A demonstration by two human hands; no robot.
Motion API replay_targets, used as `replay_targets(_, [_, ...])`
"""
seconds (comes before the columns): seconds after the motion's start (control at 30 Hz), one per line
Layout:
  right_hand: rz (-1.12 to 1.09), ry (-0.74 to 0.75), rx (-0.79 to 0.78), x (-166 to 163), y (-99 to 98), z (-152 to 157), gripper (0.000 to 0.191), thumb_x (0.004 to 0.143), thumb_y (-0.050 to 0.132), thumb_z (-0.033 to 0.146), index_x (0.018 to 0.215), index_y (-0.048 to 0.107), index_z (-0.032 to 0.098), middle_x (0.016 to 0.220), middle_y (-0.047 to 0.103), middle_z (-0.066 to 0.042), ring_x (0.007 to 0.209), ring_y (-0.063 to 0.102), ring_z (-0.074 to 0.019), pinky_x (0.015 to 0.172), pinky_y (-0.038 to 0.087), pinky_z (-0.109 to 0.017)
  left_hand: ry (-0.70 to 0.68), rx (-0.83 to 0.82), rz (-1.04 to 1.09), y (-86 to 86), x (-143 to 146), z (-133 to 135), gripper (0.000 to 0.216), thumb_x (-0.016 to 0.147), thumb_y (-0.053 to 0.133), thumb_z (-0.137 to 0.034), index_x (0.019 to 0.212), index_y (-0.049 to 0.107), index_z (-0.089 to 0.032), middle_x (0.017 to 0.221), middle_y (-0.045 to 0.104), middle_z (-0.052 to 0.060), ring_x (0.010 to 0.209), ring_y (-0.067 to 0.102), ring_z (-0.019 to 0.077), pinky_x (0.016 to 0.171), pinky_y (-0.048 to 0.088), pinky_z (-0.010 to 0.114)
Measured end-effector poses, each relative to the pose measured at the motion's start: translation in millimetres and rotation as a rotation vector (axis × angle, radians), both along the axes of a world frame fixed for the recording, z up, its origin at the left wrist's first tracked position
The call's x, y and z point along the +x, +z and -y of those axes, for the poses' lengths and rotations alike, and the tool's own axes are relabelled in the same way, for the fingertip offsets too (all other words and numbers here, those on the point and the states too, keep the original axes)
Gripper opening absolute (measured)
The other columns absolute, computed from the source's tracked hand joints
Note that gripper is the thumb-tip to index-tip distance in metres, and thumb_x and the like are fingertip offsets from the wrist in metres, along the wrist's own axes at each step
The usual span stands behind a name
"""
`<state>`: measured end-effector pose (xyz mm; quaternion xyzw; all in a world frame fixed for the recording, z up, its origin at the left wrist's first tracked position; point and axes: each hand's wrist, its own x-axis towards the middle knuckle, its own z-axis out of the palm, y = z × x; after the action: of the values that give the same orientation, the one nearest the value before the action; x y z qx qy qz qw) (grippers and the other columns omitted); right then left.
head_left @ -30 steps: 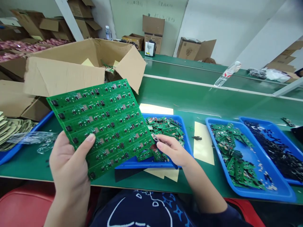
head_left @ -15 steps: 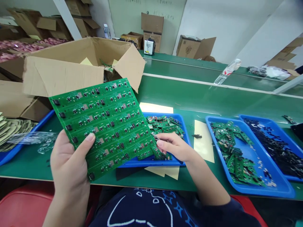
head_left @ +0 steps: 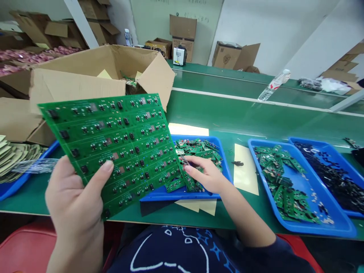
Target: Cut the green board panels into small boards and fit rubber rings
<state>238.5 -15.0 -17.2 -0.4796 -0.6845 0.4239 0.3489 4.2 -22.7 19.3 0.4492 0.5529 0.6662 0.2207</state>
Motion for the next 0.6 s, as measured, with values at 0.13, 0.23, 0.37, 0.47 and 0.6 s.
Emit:
replay_targets(0.13, [-0.089,0.035,-0.074,3,5.7,-3,0.037,0.085,0.049,0.043,0.112,0.062,0.02,0.097,0.066,-0.007,0.087,0.058,-0.0196,0.078,0.046,-0.038,-0.137,-0.117,0.164,6.3,5,-2,0.049,0.06,0.075,-0.018,0.108,0.066,-0.024,0.094,0.071,0.002,0.074,0.067,0.0198,0.059,0.06,0.029])
replay_targets(0.23, [-0.177,0.08,-0.103,2,8.0,-5,0.036,0.085,0.05,0.043,0.11,0.063,0.02,0.096,0.066,-0.007,0.088,0.058,-0.02,0.079,0.047,-0.039,-0.167,-0.149,0.207,3.4,5,-1,0.052,0.06,0.075,-0.019,0.11,0.065,-0.024,0.096,0.071,0.003,0.078,0.068,0.0234,0.059,0.061,0.032])
replay_targets(0.37, [-0.325,0.161,-0.152,2,9.3,-6,0.03,0.086,0.049,0.042,0.095,0.066,0.019,0.08,0.063,-0.004,0.074,0.057,-0.0162,0.072,0.048,-0.035,-0.164,-0.156,0.221,0.7,3,0,0.053,0.059,0.076,-0.019,0.111,0.065,-0.023,0.099,0.071,0.005,0.081,0.068,0.0253,0.063,0.062,0.035])
replay_targets(0.47, [-0.347,0.17,-0.167,2,11.3,-6,0.028,0.086,0.049,0.042,0.087,0.066,0.02,0.075,0.06,-0.002,0.071,0.055,-0.0147,0.07,0.047,-0.033,-0.172,-0.156,0.22,0.2,2,-1,0.054,0.059,0.076,-0.019,0.111,0.064,-0.023,0.099,0.071,0.006,0.083,0.068,0.0256,0.064,0.062,0.034])
replay_targets(0.6, [-0.327,0.154,-0.152,4,11.1,-7,0.028,0.085,0.05,0.042,0.085,0.066,0.019,0.075,0.059,-0.002,0.069,0.053,-0.0138,0.068,0.046,-0.032,-0.18,-0.162,0.215,-0.8,1,0,0.053,0.059,0.077,-0.02,0.11,0.065,-0.023,0.1,0.071,0.005,0.088,0.067,0.0266,0.065,0.062,0.033])
